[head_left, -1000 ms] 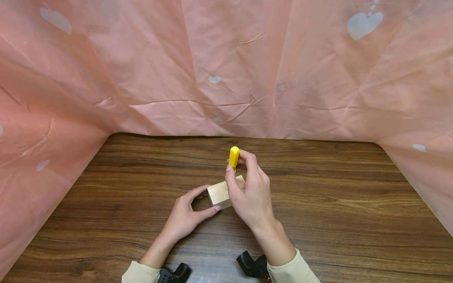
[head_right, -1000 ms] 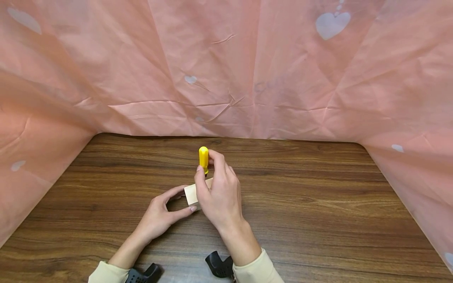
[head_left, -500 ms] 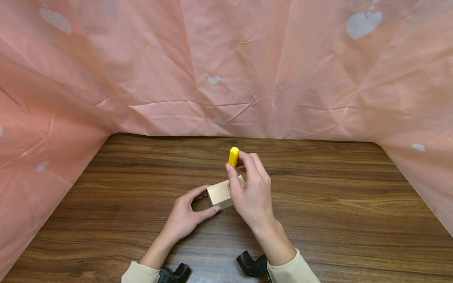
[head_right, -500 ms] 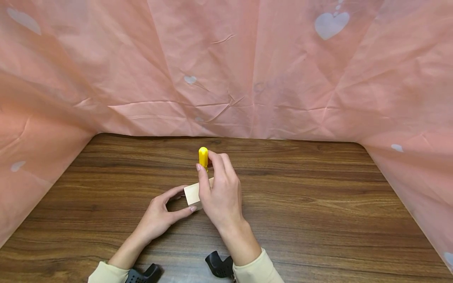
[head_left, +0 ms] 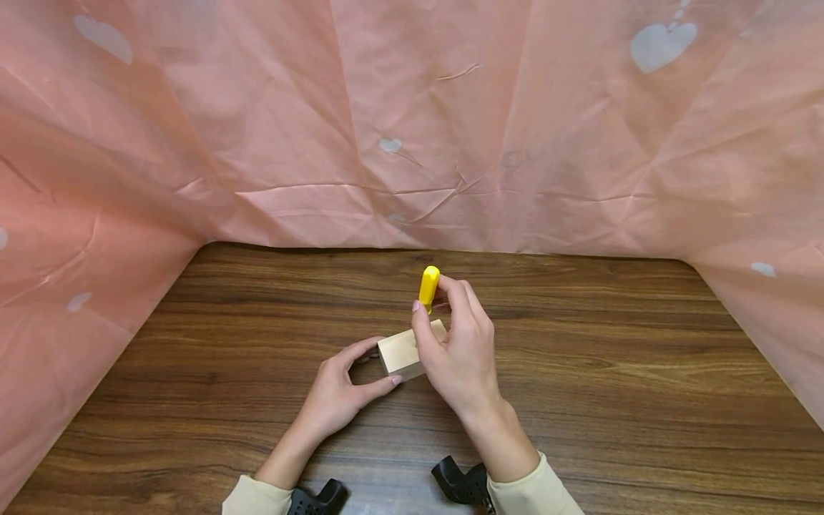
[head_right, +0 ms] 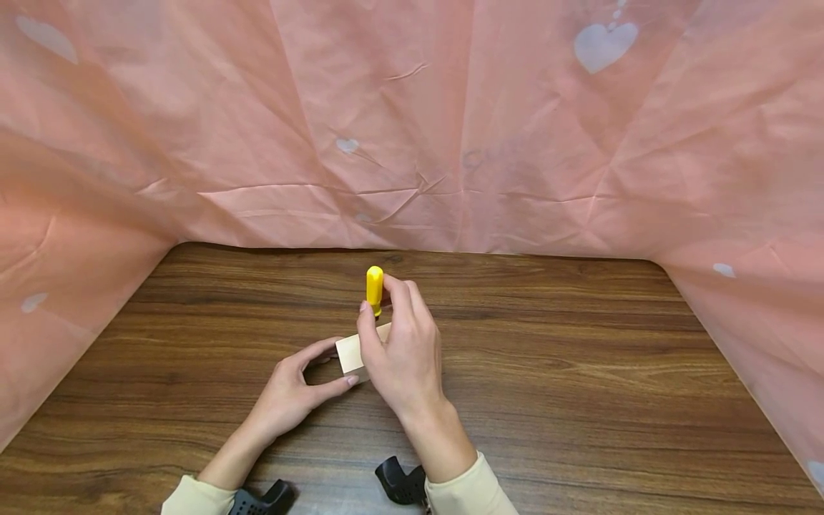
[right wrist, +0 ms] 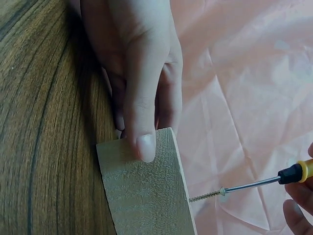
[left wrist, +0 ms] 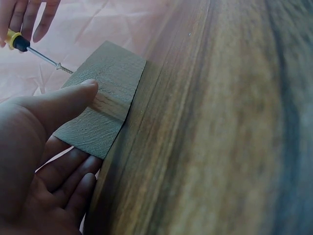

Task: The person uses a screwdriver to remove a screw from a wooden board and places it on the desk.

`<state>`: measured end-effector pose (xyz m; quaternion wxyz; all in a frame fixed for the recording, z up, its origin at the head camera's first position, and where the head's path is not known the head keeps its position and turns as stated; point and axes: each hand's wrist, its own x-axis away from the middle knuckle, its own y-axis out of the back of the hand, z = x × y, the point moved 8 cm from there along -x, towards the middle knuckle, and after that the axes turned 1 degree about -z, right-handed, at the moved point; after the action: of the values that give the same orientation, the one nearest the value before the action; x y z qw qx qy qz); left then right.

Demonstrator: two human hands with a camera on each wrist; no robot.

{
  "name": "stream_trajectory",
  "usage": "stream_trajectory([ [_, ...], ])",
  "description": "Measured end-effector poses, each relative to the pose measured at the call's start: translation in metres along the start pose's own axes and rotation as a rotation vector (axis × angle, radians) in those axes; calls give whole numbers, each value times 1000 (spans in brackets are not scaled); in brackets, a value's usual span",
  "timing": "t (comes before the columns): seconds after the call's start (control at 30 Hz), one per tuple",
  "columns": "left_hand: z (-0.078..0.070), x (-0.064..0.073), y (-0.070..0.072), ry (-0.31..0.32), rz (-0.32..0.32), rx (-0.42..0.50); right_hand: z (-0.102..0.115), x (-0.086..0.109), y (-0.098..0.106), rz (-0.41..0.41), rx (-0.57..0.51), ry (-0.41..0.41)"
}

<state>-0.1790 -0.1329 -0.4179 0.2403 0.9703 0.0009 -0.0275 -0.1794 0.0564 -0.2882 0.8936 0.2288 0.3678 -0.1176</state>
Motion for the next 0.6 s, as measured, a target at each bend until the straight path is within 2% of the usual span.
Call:
stream_trajectory([
  [0.5, -1, 1, 0, 5, -1, -3, 2, 1, 2, -32, -31, 53],
  [0.6, 0, 0, 0, 9, -3, -7, 1, 0, 2, -26, -43, 44],
])
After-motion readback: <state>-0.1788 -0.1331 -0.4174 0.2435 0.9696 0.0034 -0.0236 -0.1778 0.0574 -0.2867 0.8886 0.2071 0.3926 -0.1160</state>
